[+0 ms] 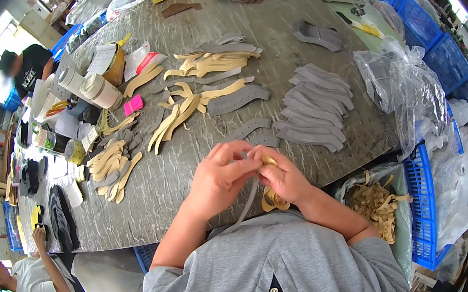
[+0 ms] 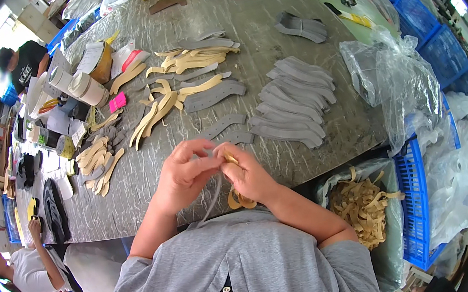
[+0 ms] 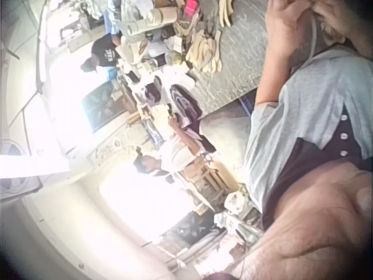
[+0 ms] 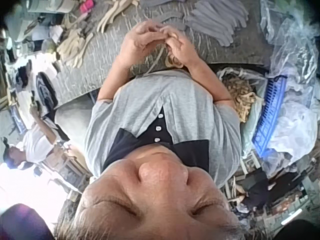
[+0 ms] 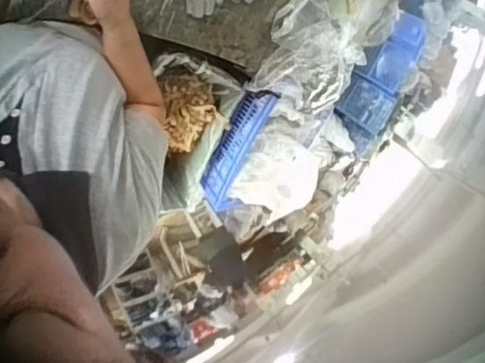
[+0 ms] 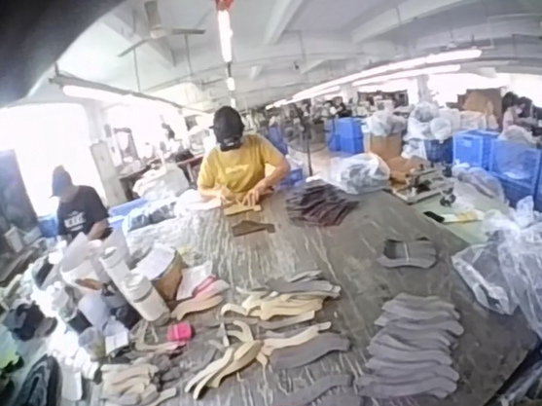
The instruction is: The person sits at a workbench in a factory setting and repeatedly picks up small, curved grey shoe components. They use a small yellow tool to press or adjust the edges of each piece before placing it into a neat stack on the table. The process is repetitive, focusing on one component at a time.
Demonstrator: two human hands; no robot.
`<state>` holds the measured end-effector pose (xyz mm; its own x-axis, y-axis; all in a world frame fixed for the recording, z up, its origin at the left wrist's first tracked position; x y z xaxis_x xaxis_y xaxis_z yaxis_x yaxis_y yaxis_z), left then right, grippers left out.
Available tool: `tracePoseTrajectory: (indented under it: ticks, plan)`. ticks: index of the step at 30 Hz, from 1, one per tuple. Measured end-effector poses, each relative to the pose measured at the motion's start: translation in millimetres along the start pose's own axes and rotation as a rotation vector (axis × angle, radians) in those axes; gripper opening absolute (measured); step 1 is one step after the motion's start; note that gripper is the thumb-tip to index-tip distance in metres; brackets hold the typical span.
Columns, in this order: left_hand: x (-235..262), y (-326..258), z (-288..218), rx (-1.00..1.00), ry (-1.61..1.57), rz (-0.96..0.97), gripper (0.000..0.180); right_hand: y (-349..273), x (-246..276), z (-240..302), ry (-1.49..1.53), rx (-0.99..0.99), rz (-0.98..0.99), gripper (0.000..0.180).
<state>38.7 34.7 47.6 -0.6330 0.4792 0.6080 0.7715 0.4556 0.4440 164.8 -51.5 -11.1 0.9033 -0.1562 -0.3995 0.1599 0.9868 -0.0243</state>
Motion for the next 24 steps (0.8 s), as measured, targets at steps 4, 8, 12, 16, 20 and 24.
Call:
tracePoseTrajectory:
  ticks: [4,8,12,16,20,24]
  plan:
    - [1.4,-5.6,7.4,-0.056,0.026,-0.002,0.027,0.8,6.9,-2.3,0.089,-0.060,-0.063,0.008]
    - [8.8,-25.1,21.7,0.212,-0.036,-0.079,0.015,-9.7,53.5,18.9,0.521,0.097,-0.416,0.007]
    - [24.9,-47.9,44.6,0.587,-0.100,-0.103,0.009,-80.7,177.0,33.7,0.248,0.222,-0.433,0.001]
    - [31.4,-57.7,61.6,0.836,-0.193,-0.069,0.007,-213.3,284.0,2.1,-0.641,-0.514,-0.625,0.007]
    - [20.6,-58.7,76.0,0.897,-0.254,-0.056,0.007,-257.9,271.6,-4.8,-1.665,-0.604,-0.428,0.008]
    - [6.7,-46.0,82.7,0.948,-0.417,-0.098,0.008,-146.5,187.2,30.8,-1.417,0.185,-0.817,0.009]
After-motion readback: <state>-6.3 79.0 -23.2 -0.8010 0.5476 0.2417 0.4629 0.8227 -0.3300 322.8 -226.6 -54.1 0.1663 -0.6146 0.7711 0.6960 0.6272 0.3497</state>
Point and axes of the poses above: each hand's wrist, its own y-axis towards the middle knuckle, its own x-axis out of the back of the hand, z = x × y, the point moved 3 cm from there along y, towards the middle knuckle, and after that the axes turned 5 degrees about x, right-handed, at the moved point
